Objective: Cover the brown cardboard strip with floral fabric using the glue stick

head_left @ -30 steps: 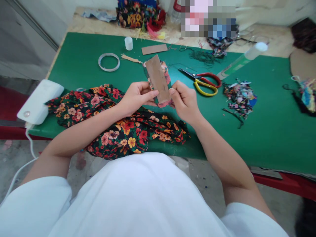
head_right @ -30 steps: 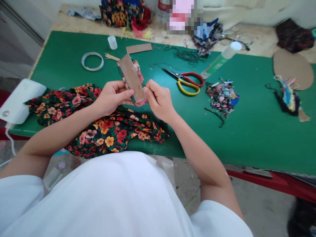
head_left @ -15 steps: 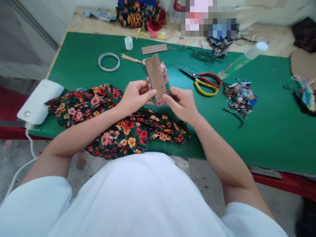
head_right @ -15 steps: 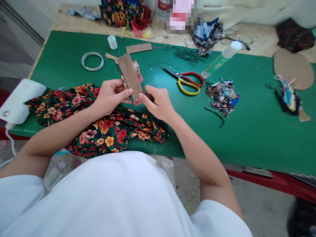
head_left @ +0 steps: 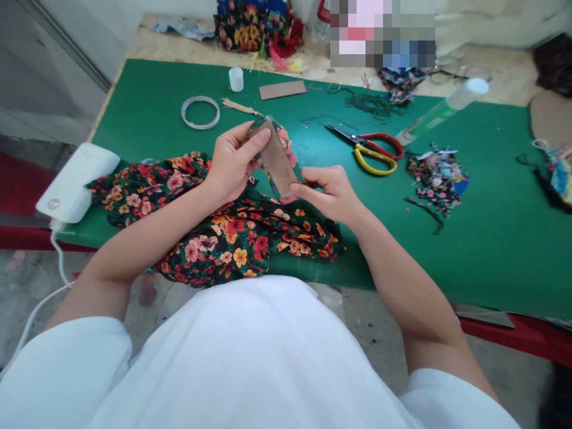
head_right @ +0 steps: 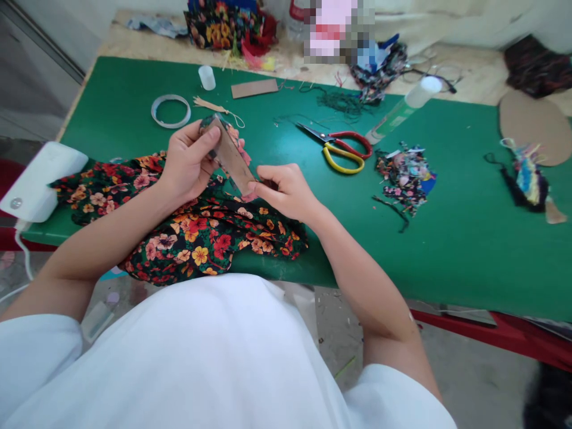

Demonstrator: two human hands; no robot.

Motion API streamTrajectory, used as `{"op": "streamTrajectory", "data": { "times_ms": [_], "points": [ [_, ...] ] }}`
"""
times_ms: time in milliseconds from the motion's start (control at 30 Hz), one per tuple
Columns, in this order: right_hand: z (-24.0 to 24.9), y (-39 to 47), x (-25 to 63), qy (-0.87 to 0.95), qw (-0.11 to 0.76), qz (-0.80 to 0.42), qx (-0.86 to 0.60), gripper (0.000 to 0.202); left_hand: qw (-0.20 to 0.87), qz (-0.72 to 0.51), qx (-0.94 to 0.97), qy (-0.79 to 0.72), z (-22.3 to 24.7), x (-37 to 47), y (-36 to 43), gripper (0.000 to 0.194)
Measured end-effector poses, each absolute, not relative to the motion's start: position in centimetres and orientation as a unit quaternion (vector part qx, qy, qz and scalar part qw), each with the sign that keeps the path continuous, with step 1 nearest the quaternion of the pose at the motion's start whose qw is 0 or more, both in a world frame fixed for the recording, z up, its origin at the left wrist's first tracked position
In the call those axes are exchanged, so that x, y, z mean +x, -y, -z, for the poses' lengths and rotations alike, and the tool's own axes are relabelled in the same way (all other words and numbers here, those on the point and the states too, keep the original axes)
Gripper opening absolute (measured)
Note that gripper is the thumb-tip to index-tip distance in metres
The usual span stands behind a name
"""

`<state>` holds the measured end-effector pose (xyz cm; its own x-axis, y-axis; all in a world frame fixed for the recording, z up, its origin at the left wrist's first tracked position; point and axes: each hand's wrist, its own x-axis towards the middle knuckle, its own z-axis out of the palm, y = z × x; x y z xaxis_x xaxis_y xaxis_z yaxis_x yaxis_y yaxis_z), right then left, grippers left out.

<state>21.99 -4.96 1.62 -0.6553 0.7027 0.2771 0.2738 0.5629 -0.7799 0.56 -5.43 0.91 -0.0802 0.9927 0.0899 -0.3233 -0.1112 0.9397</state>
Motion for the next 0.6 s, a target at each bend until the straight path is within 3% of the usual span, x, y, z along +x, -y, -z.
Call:
{"op": "streamTrajectory", "data": {
  "times_ms": [300, 600],
  "points": [
    [-1.4, 5.0, 22.0, 0.853, 0.255, -0.370, -0.265, 0.043, 0.520, -0.603, 0.454, -0.399, -0.7, 0.4, 6.1, 0.028],
    [-0.7, 5.2, 21.4, 0.835, 0.286, -0.363, -0.298, 0.054, 0.522, -0.578, 0.478, -0.406, 0.2, 0.9, 6.0, 0.029]
  ]
}}
